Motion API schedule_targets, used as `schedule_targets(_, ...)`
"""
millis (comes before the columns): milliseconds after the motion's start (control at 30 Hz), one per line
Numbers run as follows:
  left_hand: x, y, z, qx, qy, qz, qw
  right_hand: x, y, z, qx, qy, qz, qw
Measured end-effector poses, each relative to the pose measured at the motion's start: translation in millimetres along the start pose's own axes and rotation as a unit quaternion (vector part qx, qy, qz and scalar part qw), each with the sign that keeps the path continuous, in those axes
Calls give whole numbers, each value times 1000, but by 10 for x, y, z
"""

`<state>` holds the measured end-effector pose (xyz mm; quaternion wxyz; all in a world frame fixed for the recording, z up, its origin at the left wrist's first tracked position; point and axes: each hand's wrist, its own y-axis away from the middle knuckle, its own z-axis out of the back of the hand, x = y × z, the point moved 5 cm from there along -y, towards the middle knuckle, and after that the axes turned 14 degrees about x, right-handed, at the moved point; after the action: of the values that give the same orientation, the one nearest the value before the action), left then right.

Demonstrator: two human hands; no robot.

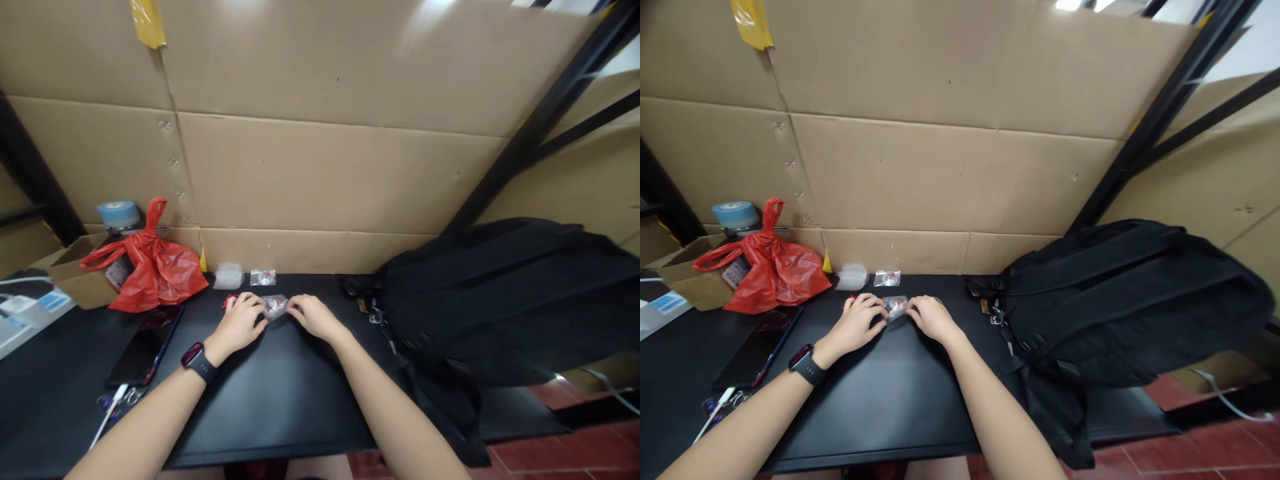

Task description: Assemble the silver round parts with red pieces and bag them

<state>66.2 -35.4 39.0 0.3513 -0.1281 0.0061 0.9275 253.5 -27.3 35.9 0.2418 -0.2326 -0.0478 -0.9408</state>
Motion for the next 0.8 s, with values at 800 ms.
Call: schedule_targets(800,55,-83,109,-57,39,8,998,160,-14,-104,4,39,-10,999)
